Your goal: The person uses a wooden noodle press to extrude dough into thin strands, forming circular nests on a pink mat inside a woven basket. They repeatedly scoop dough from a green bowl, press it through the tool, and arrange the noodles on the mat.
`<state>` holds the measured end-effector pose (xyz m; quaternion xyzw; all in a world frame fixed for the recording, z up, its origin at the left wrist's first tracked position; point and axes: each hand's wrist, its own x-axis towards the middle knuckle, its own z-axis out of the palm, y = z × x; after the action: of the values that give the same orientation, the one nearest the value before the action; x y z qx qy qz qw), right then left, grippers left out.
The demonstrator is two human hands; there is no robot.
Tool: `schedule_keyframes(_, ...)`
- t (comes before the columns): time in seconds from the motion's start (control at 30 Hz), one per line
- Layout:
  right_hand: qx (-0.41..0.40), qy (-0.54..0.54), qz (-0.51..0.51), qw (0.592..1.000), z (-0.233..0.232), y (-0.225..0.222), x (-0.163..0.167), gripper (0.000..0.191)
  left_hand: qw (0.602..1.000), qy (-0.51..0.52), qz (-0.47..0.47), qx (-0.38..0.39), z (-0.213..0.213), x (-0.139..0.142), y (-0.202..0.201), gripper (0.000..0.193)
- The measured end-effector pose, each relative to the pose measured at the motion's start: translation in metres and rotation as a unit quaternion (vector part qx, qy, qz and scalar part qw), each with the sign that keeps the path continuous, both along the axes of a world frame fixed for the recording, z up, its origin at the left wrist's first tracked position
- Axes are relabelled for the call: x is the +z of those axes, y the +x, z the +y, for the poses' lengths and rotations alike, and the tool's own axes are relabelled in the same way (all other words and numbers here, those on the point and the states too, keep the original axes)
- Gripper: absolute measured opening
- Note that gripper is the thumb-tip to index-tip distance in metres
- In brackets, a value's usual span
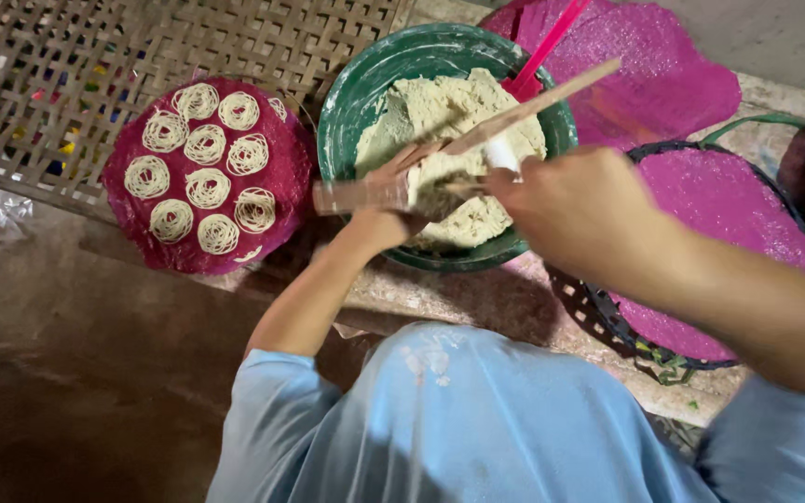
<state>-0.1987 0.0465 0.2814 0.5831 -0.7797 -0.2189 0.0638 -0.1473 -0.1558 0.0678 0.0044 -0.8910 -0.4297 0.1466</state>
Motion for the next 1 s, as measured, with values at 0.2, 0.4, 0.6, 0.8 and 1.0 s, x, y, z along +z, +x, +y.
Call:
schedule_keyframes(0.2, 0.035, -0.083, -0.04, 0.995, 0.024, -0.013, -0.055, 0.03, 0.995, -0.038, -0.061, 0.075, -0.006, -0.013, -0.004, 0.054)
schedule_keyframes(0.4, -0.135, -0.366, -0.212, 0.896, 0.036, -0.033, -0.084, 0.021, 0.945, -0.25, 0.038, 0.207, -0.011, -0.011, -0.019, 0.053)
schedule_keyframes(0.6, -0.086, -0.489, -0.431, 0.753, 0.021, -0.022, -0.222, 0.043, 0.95, -0.203, 0.006, 0.237, 0.0, -0.017, -0.037, 0.064)
schedule_keyframes(0.8, -0.266, -0.435, -0.599, 0.617, 0.057, -0.046, -0.224, 0.046, 0.931, -0.278, 0.124, 0.203, -0.015, -0.014, -0.033, 0.095)
schedule_keyframes(1.0, -0.245, -0.467, -0.568, 0.632, 0.037, -0.059, -0.241, 0.044, 0.926, -0.307, 0.044, 0.214, 0.0, -0.029, -0.06, 0.103)
